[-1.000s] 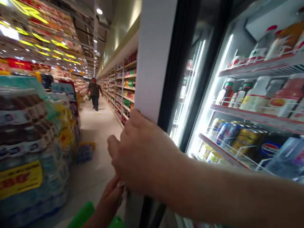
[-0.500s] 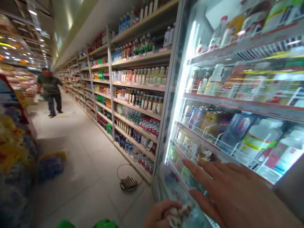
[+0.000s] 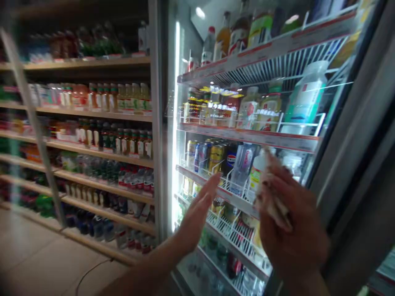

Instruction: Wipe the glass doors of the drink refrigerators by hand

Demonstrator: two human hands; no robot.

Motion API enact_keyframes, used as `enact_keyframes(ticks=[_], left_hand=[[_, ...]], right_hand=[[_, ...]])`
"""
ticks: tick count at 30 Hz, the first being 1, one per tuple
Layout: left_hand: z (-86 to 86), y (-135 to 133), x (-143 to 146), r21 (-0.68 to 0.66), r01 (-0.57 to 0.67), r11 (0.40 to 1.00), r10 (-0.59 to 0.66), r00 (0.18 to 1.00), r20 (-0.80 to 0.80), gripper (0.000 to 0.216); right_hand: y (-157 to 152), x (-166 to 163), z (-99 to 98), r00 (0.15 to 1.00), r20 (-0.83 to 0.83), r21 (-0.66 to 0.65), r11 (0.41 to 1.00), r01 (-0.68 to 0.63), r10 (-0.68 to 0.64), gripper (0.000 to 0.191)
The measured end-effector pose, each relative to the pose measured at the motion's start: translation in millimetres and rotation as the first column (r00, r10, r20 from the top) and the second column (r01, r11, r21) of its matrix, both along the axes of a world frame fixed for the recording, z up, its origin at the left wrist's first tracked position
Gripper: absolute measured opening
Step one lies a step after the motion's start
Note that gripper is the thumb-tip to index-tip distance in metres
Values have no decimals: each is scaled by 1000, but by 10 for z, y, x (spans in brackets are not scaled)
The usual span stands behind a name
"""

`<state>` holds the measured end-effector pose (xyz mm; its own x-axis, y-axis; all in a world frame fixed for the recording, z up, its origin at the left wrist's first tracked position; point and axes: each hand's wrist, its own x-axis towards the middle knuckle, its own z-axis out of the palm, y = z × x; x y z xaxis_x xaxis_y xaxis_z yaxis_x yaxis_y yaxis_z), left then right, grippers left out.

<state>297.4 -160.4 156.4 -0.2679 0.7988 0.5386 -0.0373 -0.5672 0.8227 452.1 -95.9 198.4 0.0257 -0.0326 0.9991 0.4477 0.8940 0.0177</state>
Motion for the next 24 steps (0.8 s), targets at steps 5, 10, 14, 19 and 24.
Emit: enact_keyframes(ticks=[5,10,14,19,24], left_hand=[[-130,607,-860,356,-532,769,637,689,-346,47],[-463,1003,-1475,572,-450,686,725,492,-482,49],[-502,1060,-1742,645,-414,642,752,502,-427,48],[-322,1081,-1827,685,-365,630,726,590,-353,44],[-158,1063,-1905,705,-284,649,674,646,-360,42]], right_hand=[[377,-458,105,878,134,176,883,436,-460,41],[627,-1381,-450,697,509,370,860,352,-504,38],[654,-1211,-11,717,244,220,758,614,-652,37],[646,-1429,147,724,136,213,734,645,-676,42],[705,-1741,129,671,343,325,753,571,-657,39]])
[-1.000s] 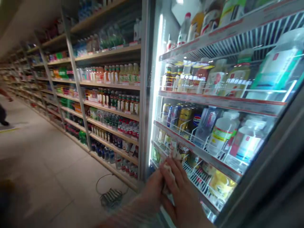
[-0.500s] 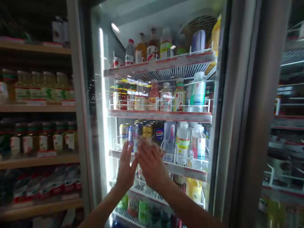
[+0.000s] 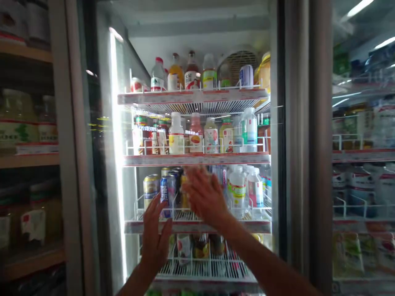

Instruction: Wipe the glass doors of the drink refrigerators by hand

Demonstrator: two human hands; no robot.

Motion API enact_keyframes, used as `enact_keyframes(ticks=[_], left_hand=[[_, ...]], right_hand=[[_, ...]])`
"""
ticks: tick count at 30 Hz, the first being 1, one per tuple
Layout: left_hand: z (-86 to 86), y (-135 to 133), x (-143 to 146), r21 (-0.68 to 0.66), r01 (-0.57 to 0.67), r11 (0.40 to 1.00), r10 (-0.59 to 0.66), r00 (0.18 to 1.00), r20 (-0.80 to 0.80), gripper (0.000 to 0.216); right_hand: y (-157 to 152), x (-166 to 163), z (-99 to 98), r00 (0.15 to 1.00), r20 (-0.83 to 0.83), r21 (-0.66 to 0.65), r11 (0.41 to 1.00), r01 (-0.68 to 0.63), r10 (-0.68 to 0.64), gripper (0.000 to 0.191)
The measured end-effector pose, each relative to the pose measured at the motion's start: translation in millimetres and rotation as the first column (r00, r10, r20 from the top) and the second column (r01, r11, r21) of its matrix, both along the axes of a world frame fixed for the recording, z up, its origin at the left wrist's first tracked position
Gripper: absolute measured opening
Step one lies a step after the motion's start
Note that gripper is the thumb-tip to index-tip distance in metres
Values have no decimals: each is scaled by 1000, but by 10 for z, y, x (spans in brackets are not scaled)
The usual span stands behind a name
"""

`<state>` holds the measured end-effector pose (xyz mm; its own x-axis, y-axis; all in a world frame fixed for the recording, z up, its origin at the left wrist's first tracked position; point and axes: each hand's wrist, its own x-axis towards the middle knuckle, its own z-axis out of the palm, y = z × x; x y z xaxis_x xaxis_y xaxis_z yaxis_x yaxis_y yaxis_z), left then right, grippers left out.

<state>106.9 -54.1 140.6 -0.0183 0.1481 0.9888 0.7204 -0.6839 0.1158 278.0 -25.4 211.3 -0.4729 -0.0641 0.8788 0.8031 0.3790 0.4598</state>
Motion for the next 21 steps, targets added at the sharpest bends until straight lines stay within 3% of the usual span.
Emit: enact_keyframes(ticks=[2,4,8,9,11,13,14,16,18,19,21], left_hand=[[35,-4,-46,-1,-3,1000,3,1000,-11,40],[49,-8,-86,-4,0,1000,0,1000,-26,38],[37,-9,-200,8,16,1000,-15,999,-38,36],[33,-5,-247,4,3,1000,-3,1000,-27,34],[27,9,-357,-16,-32,999,32,999,6,33],[24,22,-461,-37,-46,998,48,998,41,34],[21,25,-501,-44,-42,998,44,997,59,34],[14,11,-547,-46,2,999,3,995,96,35],[19,-36,-543,-81,101,992,-87,982,166,35],[34,-72,-524,-107,173,979,-145,962,230,35],[108,-161,-449,-147,349,926,-267,877,399,37]], right_hand=[[4,1,135,970,-242,12,999,34,-30,43],[6,-73,162,953,-301,19,999,29,-22,44],[16,-313,13,991,132,18,999,-27,24,37],[20,-331,43,989,150,24,1000,-14,10,37],[32,-324,226,998,-51,39,998,45,-43,40],[52,-344,450,949,-307,28,996,88,-76,44],[61,-392,519,935,-348,28,997,77,-62,43],[61,-570,505,978,-209,23,1000,-15,19,40],[17,-793,336,983,20,-40,983,-180,181,36],[-22,-894,236,954,64,-101,953,-286,293,36],[-122,-1042,83,857,-100,-248,822,-513,505,37]])
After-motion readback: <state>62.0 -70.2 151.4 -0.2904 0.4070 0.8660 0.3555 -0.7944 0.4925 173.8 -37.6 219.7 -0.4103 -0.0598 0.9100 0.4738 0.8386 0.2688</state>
